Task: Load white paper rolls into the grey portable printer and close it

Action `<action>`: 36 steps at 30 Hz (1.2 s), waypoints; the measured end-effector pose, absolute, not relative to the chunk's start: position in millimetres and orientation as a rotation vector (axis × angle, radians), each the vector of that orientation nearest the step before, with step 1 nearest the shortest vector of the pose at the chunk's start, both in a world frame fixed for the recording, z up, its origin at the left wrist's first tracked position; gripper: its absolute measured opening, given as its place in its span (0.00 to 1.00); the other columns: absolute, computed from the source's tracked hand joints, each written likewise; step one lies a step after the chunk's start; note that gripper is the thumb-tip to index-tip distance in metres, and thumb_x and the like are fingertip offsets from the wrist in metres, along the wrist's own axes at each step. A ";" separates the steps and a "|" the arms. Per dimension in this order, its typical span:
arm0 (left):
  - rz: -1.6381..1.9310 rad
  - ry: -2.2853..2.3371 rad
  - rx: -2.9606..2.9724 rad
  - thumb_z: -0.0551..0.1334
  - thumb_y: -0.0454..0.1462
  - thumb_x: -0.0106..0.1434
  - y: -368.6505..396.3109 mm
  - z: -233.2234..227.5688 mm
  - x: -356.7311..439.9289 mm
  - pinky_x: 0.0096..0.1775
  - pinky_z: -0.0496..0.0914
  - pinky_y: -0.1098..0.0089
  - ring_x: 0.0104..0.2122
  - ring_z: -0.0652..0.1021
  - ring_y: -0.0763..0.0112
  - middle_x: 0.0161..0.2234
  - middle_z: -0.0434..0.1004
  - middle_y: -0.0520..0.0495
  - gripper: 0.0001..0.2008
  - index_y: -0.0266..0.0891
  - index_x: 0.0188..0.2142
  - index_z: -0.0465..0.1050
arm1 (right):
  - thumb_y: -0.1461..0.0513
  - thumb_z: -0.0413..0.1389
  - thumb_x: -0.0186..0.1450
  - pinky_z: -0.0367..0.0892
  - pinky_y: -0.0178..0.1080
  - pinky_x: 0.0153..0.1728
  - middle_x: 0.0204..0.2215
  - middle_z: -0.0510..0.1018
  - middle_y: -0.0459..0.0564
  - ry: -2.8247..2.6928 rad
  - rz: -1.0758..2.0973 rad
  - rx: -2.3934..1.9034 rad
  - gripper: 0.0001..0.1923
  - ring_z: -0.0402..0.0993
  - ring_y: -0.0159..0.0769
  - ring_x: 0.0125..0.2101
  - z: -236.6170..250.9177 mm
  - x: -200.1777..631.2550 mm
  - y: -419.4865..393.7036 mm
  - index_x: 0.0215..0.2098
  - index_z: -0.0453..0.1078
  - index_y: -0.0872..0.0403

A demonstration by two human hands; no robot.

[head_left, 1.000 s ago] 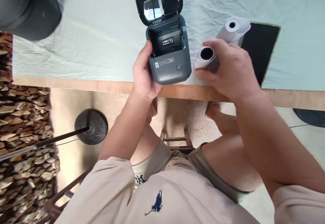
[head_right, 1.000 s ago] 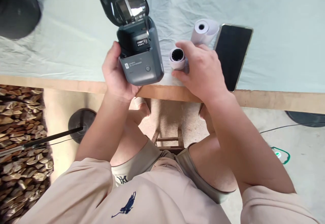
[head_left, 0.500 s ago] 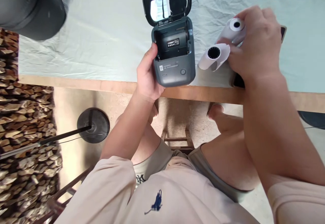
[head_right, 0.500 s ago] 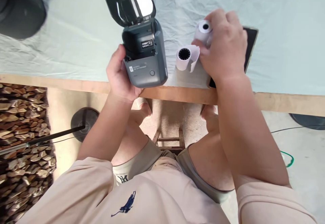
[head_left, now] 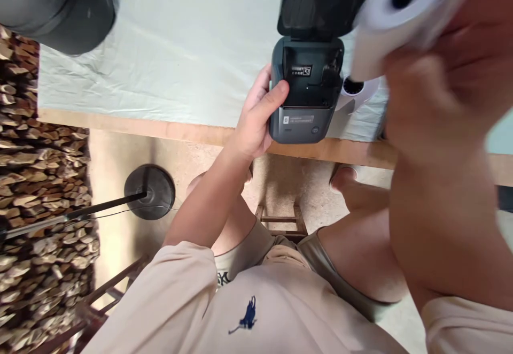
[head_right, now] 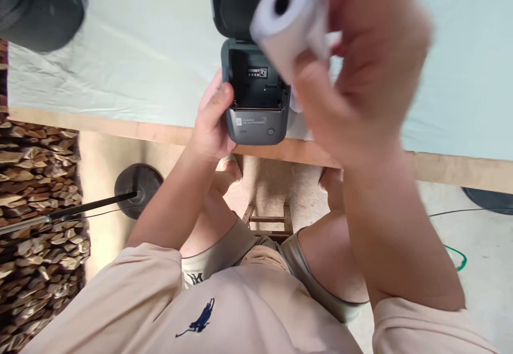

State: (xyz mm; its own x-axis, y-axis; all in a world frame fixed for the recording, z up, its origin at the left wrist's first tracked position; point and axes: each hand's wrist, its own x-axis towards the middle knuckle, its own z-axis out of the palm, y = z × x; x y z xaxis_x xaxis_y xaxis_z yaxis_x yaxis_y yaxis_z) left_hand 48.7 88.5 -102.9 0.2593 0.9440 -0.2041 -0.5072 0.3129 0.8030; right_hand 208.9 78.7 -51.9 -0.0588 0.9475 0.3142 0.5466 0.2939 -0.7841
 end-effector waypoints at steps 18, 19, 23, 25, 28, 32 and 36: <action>1.049 0.686 0.702 0.53 0.34 0.60 89.0 -100.2 45.8 0.51 0.66 0.63 0.57 0.61 0.63 0.37 0.74 0.53 0.14 0.44 0.47 0.64 | 0.62 0.46 0.55 0.59 0.41 0.42 0.36 0.70 0.37 -2.315 -0.056 -1.682 0.15 0.67 0.31 0.41 -65.1 195.0 89.6 0.41 0.59 0.44; 1.055 0.677 0.718 0.52 0.34 0.60 88.5 -99.7 46.4 0.50 0.67 0.63 0.56 0.62 0.63 0.37 0.73 0.53 0.14 0.43 0.46 0.64 | 0.62 0.46 0.56 0.59 0.40 0.42 0.39 0.70 0.36 -2.324 -0.012 -1.651 0.14 0.67 0.30 0.42 -66.7 195.0 89.9 0.41 0.60 0.43; 1.068 0.684 0.732 0.52 0.37 0.60 87.2 -97.7 47.4 0.48 0.69 0.69 0.54 0.65 0.66 0.39 0.73 0.52 0.09 0.43 0.39 0.66 | 0.60 0.45 0.59 0.61 0.38 0.38 0.39 0.69 0.35 -2.203 0.013 -1.467 0.11 0.67 0.25 0.37 -70.3 193.7 88.7 0.37 0.65 0.42; 1.058 0.684 0.737 0.51 0.40 0.60 87.4 -98.4 46.4 0.47 0.69 0.70 0.53 0.66 0.66 0.38 0.74 0.51 0.10 0.43 0.38 0.67 | 0.57 0.45 0.59 0.61 0.39 0.40 0.34 0.70 0.36 -2.209 0.028 -1.383 0.10 0.67 0.26 0.36 -68.6 192.0 87.2 0.33 0.68 0.43; 1.047 0.692 0.763 0.53 0.39 0.59 88.4 -101.7 43.4 0.43 0.70 0.68 0.48 0.71 0.63 0.36 0.74 0.51 0.07 0.42 0.36 0.67 | 0.54 0.48 0.57 0.63 0.39 0.42 0.31 0.72 0.35 -2.309 0.173 -1.206 0.09 0.67 0.27 0.40 -64.3 190.9 84.9 0.28 0.69 0.46; 1.036 0.714 0.810 0.57 0.35 0.56 89.1 -105.2 40.8 0.41 0.71 0.64 0.43 0.73 0.62 0.33 0.73 0.52 0.08 0.44 0.37 0.66 | 0.56 0.44 0.60 0.64 0.35 0.38 0.28 0.70 0.42 -2.107 0.213 -1.220 0.13 0.67 0.23 0.34 -62.1 193.9 83.8 0.29 0.67 0.52; 1.014 0.750 0.838 0.59 0.31 0.52 86.6 -103.7 42.5 0.46 0.70 0.61 0.47 0.72 0.60 0.31 0.72 0.52 0.13 0.43 0.39 0.66 | 0.57 0.49 0.57 0.62 0.31 0.32 0.40 0.68 0.46 -1.652 0.223 -1.359 0.15 0.66 0.26 0.39 -62.0 194.1 87.2 0.41 0.66 0.54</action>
